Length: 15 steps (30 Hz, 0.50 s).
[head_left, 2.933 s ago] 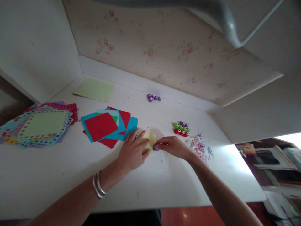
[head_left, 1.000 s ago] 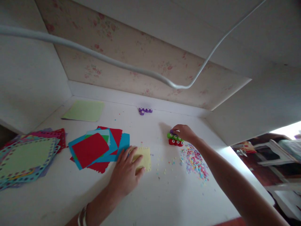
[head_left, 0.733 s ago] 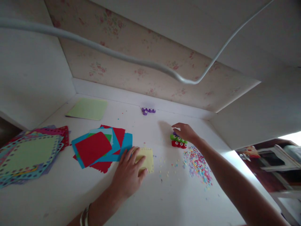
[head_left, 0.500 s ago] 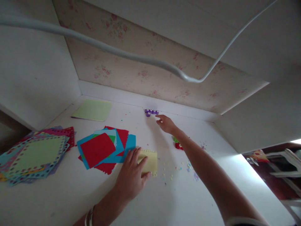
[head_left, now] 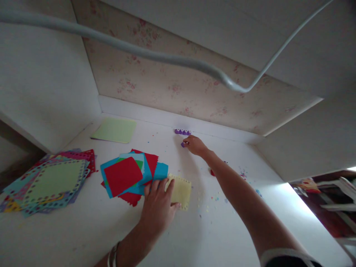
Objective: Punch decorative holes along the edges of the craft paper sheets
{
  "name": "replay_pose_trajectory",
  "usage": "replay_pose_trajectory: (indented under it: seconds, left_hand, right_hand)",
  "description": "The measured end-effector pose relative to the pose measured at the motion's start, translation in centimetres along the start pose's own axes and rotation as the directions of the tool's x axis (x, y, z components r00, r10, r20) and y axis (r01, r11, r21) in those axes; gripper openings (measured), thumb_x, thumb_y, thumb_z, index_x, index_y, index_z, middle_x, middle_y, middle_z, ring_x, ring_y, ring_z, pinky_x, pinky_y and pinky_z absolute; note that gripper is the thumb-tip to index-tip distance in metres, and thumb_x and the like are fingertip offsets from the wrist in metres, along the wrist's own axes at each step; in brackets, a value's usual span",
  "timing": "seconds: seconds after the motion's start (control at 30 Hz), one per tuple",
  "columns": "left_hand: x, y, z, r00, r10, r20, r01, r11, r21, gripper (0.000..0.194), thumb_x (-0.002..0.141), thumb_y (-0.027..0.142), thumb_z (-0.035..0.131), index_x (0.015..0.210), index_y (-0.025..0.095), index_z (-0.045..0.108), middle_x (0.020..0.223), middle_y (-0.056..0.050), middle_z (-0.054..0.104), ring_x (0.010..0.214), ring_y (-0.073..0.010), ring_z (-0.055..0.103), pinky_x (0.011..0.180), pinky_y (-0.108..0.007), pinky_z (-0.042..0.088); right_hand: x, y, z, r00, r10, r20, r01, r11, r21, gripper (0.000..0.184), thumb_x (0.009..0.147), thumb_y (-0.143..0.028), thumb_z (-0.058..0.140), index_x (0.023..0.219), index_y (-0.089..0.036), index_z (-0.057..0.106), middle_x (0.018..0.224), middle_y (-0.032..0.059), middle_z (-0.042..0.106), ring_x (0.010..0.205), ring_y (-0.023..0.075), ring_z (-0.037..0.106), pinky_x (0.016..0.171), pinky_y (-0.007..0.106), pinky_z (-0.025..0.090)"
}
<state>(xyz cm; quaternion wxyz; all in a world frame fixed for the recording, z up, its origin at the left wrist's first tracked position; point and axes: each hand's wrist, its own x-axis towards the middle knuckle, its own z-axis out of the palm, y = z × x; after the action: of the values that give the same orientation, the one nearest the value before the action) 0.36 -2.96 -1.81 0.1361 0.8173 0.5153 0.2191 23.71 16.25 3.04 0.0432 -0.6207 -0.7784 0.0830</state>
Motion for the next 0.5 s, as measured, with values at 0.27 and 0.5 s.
replay_pose_trajectory:
  seconds: [0.27,0.5]
  left_hand:
    - [-0.1,0.3,-0.1,0.998,0.008,0.069,-0.007,1.0,-0.007,0.056,0.083,0.024,0.068,0.137,0.022,0.052,0.134,-0.012,0.06,0.114,-0.0322,0.058,0.092,-0.048,0.042]
    - [-0.1,0.1,0.3,0.995,-0.024,0.093,0.029,0.998,-0.053,0.056,0.083,0.02,0.065,0.137,0.023,0.049,0.131,-0.012,0.059,0.115,-0.0315,0.057,0.091,-0.046,0.042]
  right_hand:
    - [-13.1,-1.6,1.1,0.987,0.128,-0.096,-0.103,0.969,0.225,0.026,0.1,-0.027,0.046,0.119,-0.019,0.061,0.107,0.009,0.074,0.096,0.0199,0.071,0.083,0.03,0.053]
    - [-23.9,-5.9,4.3,0.939,0.298,-0.175,-0.135,0.782,0.608,0.025,0.097,-0.04,0.052,0.109,-0.022,0.065,0.107,0.0089,0.073,0.095,0.0218,0.072,0.083,0.034,0.059]
